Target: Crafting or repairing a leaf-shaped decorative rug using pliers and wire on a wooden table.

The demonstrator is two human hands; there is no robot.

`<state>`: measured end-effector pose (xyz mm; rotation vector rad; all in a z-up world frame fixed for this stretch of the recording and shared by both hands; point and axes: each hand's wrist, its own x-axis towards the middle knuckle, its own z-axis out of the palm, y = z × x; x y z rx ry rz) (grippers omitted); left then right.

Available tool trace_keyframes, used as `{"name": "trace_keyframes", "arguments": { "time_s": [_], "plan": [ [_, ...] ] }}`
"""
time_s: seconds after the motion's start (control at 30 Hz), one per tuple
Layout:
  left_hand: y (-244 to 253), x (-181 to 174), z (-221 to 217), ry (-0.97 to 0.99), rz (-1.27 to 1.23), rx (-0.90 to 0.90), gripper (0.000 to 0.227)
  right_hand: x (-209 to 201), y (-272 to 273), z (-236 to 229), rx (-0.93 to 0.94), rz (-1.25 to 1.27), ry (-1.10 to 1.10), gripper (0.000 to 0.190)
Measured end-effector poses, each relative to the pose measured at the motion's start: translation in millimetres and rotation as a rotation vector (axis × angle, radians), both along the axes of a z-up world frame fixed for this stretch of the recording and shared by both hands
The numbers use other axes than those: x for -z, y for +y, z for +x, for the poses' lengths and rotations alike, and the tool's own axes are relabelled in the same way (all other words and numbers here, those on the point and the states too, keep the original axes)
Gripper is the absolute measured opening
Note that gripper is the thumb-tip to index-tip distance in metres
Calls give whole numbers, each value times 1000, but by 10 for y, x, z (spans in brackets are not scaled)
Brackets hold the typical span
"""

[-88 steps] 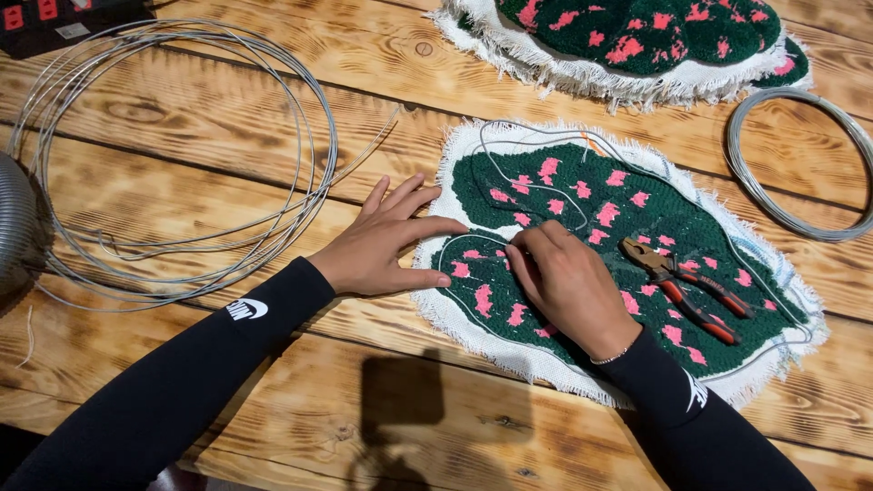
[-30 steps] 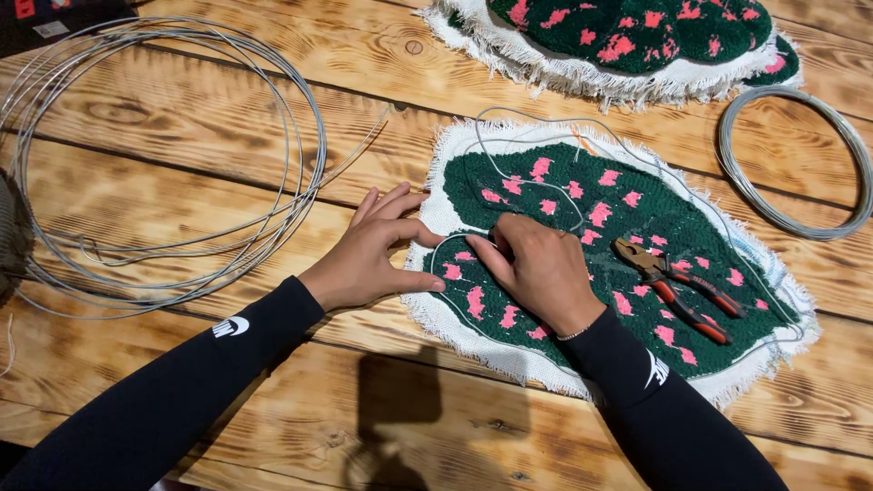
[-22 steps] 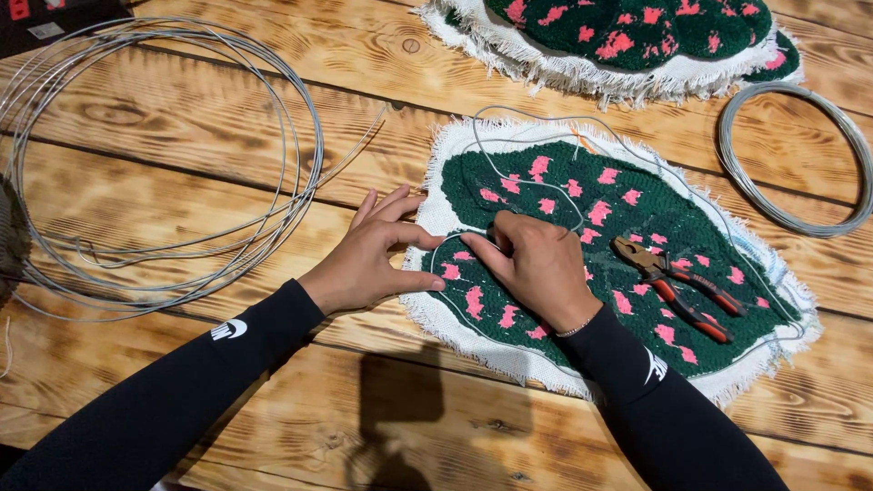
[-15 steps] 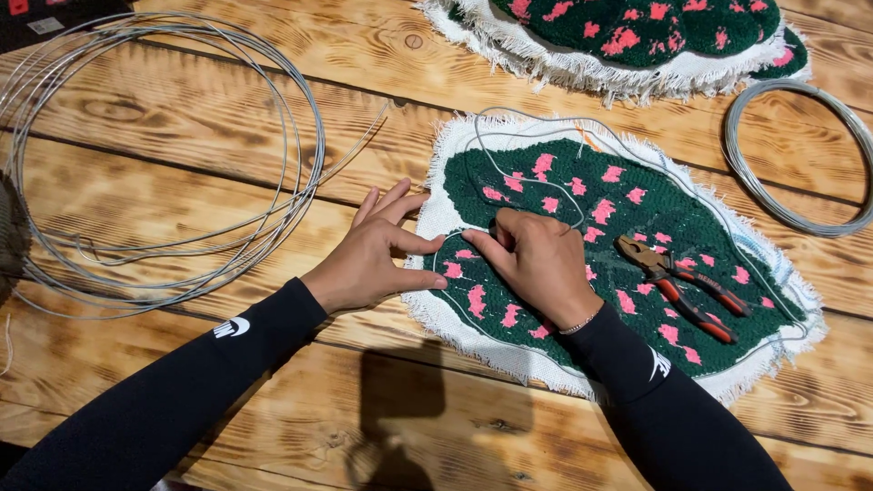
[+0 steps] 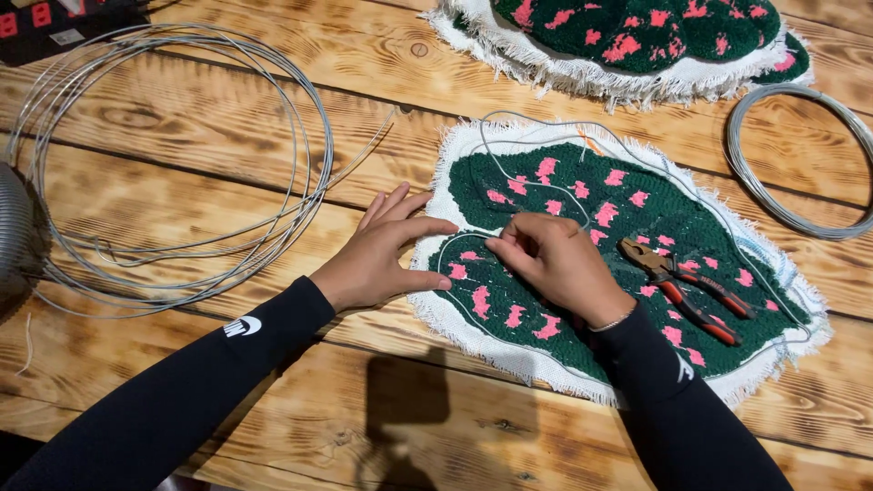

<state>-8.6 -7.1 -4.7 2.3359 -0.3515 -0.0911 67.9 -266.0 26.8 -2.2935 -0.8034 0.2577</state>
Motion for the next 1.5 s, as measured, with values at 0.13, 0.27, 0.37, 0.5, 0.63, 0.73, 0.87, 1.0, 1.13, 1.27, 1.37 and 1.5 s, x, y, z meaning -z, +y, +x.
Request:
{"name": "trace_keyframes", "arguments": {
  "time_s": [0.13, 0.27, 0.37, 0.5, 0.63, 0.73, 0.87, 1.0, 1.13, 1.27, 1.37, 1.5],
  "plan": [
    [-9, -38, 19, 17, 33, 48, 70, -175, -150, 9, -179, 51, 33, 24],
    [-3, -50, 60, 69, 70, 62, 68, -145, -183, 44, -278, 23, -68, 29],
    [-1, -72, 58, 91, 66, 79, 67, -119, -179, 54, -294, 15, -81, 30],
    [8, -29, 60, 80, 64, 85, 67, -71, -217, 102, -361, 58, -145, 26],
    [13, -5, 47, 53, 82, 96, 68, -108, -209, 81, -350, 57, -121, 25],
    [18, -55, 60, 40, 136, 107, 73, -168, -241, 49, -376, 40, -164, 29],
    [21, -145, 125, 60, 254, 208, 73, -166, -361, -62, -291, -18, -334, 24],
    [16, -233, 180, 81, 329, 271, 71, -84, -404, -223, -160, -49, -410, 28],
    [35, -175, 196, 49, 334, 304, 72, -35, -369, -291, -101, -27, -433, 27],
    [27, -191, 194, 55, 326, 306, 72, -67, -346, -352, -78, -124, -458, 27],
    [33, -176, 195, 57, 320, 305, 71, -136, -337, -425, -92, -226, -520, 33],
    [39, -194, 192, 50, 294, 279, 72, -204, -324, -533, -44, -289, -545, 53]
  ]
}}
